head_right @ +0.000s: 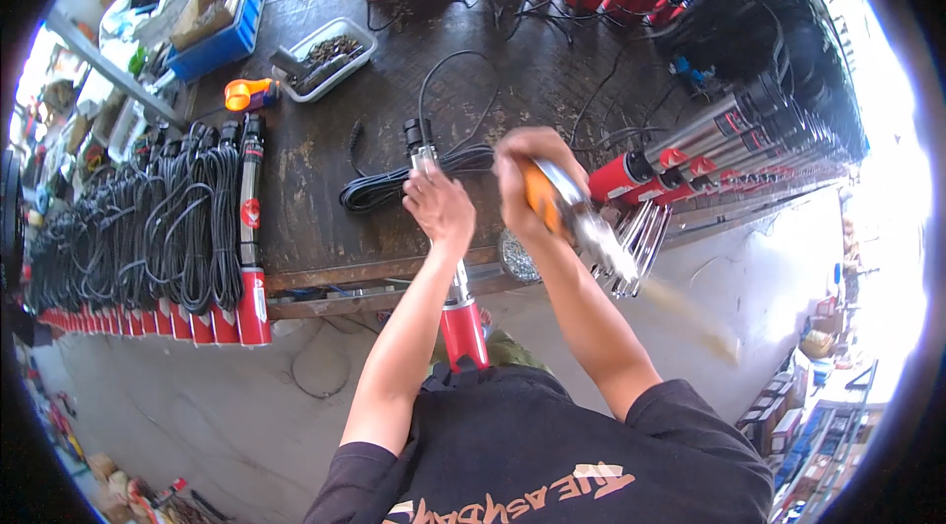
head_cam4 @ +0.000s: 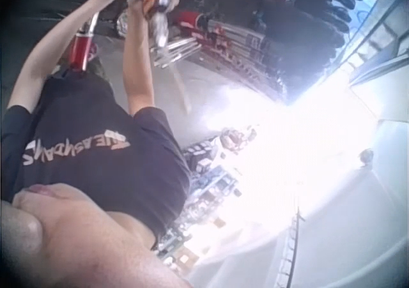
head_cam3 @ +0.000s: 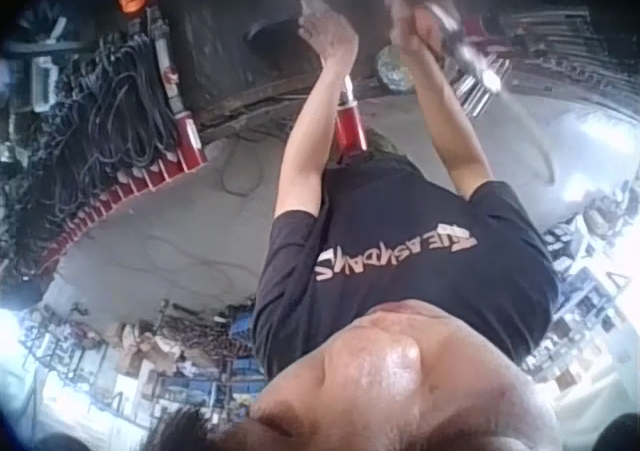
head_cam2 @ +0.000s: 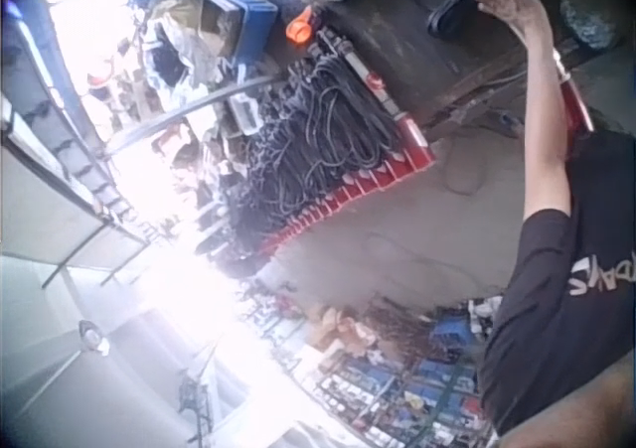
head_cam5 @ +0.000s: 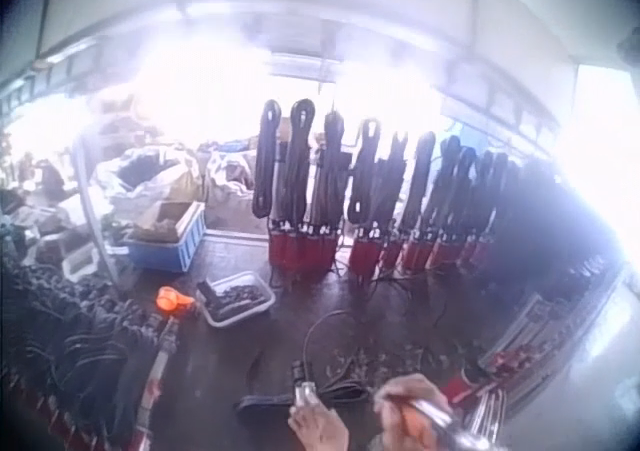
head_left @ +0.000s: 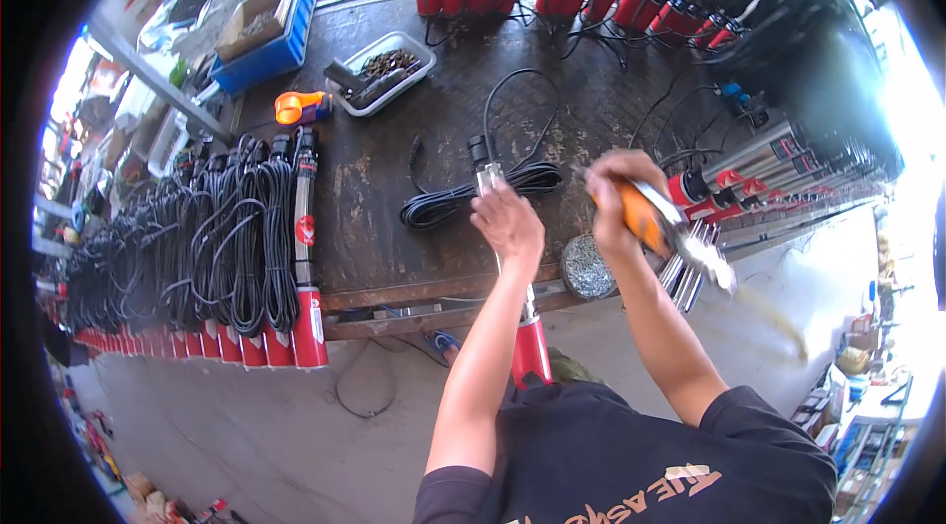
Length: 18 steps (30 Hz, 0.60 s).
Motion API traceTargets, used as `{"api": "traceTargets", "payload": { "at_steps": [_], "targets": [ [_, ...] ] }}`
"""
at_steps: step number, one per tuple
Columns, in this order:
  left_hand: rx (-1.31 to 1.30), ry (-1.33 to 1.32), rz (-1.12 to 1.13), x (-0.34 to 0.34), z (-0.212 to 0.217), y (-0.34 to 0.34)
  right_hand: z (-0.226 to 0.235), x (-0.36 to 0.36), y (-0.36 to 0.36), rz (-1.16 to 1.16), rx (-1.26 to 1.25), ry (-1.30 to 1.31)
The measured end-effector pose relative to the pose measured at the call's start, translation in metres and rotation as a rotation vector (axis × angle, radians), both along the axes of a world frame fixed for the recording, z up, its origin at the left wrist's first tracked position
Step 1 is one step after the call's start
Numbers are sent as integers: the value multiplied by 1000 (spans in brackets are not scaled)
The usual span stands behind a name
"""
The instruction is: The person attaches metal tubes and components to water pump bodies using an air-powered screwdriver and sets the finished assemblies into rows.
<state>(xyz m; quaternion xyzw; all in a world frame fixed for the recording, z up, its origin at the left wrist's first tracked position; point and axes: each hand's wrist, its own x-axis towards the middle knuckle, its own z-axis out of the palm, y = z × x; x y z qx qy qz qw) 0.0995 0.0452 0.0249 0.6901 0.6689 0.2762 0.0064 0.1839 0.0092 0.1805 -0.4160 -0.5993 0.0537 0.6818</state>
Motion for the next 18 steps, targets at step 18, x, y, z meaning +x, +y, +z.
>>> {"api": "traceTargets", "payload": {
  "at_steps": [18],
  "targets": [
    [-517, -303, -830, 71, -34, -82, -15, 62, -209, -276, 90, 487]
  ]
}}
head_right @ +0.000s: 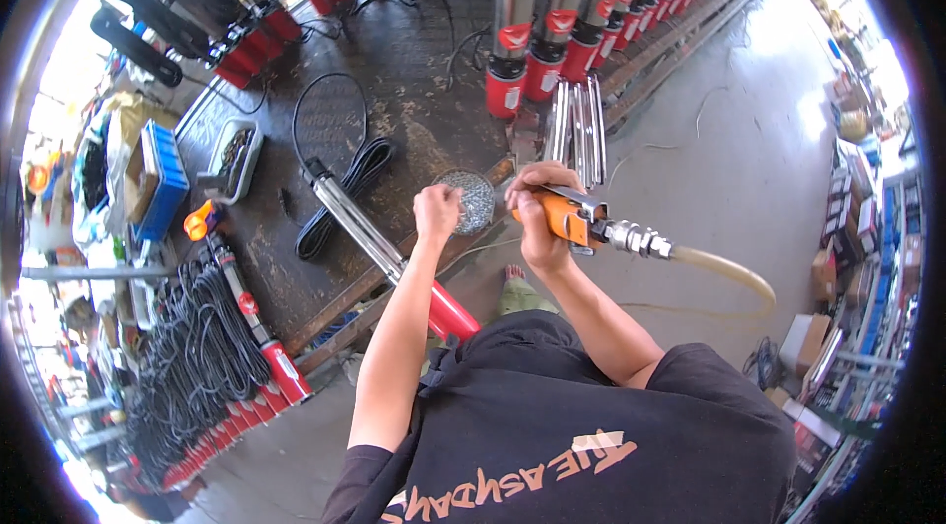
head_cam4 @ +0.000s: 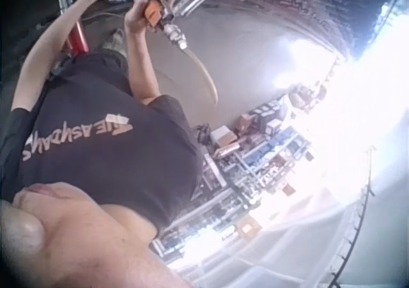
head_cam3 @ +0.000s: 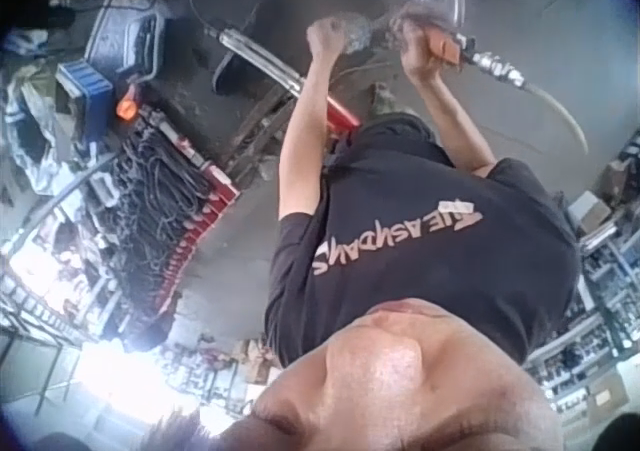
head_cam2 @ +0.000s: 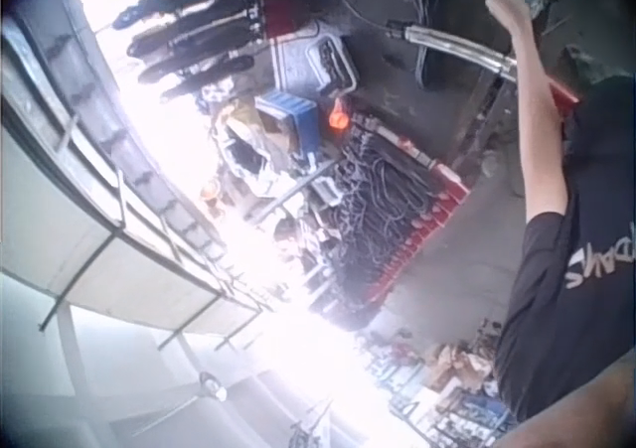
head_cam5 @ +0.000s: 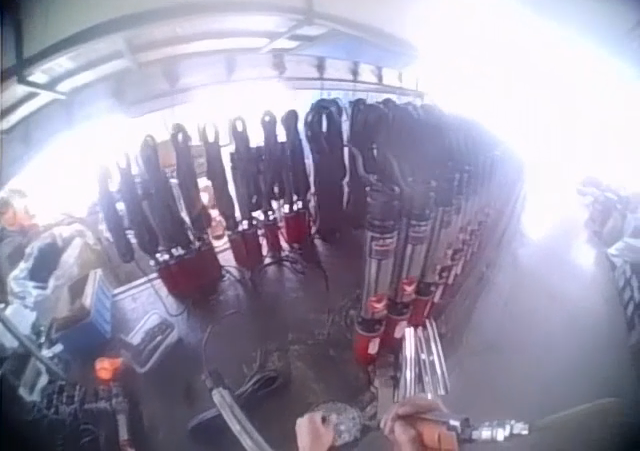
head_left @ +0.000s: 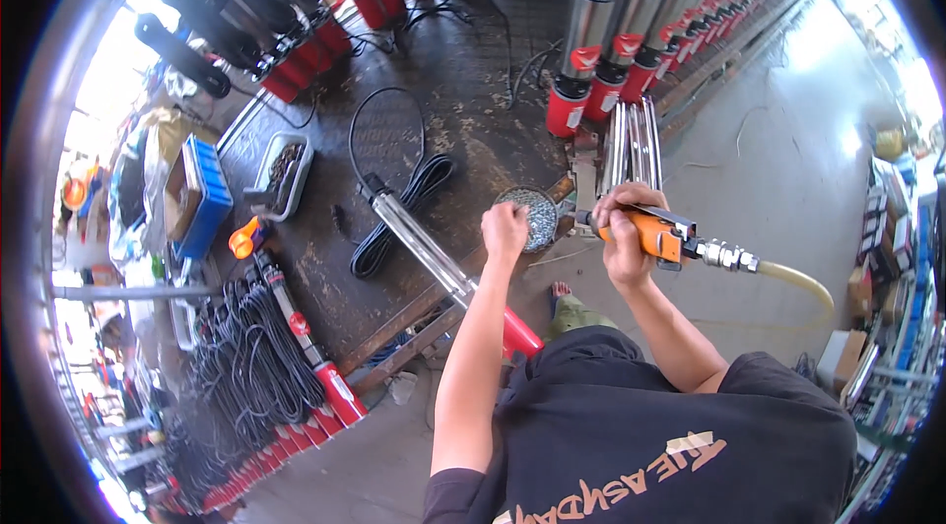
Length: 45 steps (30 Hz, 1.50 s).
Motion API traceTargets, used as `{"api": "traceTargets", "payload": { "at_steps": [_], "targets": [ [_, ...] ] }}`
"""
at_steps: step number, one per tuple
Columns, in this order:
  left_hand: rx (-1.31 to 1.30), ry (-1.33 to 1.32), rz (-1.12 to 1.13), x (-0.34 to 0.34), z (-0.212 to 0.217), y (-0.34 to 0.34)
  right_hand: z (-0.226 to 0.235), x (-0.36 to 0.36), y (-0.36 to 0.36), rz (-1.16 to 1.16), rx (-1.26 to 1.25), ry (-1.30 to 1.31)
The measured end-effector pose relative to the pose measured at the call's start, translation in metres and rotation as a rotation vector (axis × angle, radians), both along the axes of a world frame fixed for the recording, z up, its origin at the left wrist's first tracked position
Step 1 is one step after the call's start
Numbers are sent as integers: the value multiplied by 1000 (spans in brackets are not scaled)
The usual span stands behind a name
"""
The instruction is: The person attaches metal tubes and components to water pump bodies using an air-powered screwdriver and sets the finished assemblies into rows.
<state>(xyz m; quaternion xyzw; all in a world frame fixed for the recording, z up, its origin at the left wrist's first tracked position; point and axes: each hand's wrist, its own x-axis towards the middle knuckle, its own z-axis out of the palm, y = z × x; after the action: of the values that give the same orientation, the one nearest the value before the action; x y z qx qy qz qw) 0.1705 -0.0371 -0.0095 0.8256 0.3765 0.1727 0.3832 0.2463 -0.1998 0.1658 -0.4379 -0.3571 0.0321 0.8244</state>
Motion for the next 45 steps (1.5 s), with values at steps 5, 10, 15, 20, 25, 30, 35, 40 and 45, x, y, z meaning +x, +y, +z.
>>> {"api": "traceTargets", "payload": {
  "at_steps": [5, 10, 15, 20, 25, 30, 35, 40, 45],
  "targets": [
    [-1003, -290, 225, -12, 29, -9, -1, -6, 0, 42, 53, 124],
    [-1514, -740, 182, -41, 67, -32, -1, -13, 2, 113, 105, 212],
    [-1625, -889, 96, -68, 102, -48, 9, -30, 12, 166, 133, 273],
    [-1684, -1087, 164, -79, 115, -57, 11, -43, 22, 253, 185, 343],
    [-1784, -1228, 115, -98, 116, -59, 13, -54, 30, 276, 200, 329],
    [-1827, -1274, 83, -121, 96, -65, 5, -64, 29, 363, 114, 328],
    [-1802, -1294, 272, -148, 79, -79, -16, -83, 34, 412, 29, 370],
    [-1722, -1248, 388, -165, 78, -75, -25, -99, 46, 436, -41, 362],
    [-1813, -1216, 548, -170, 58, -70, -43, -118, 57, 506, -71, 259]
  ]
}}
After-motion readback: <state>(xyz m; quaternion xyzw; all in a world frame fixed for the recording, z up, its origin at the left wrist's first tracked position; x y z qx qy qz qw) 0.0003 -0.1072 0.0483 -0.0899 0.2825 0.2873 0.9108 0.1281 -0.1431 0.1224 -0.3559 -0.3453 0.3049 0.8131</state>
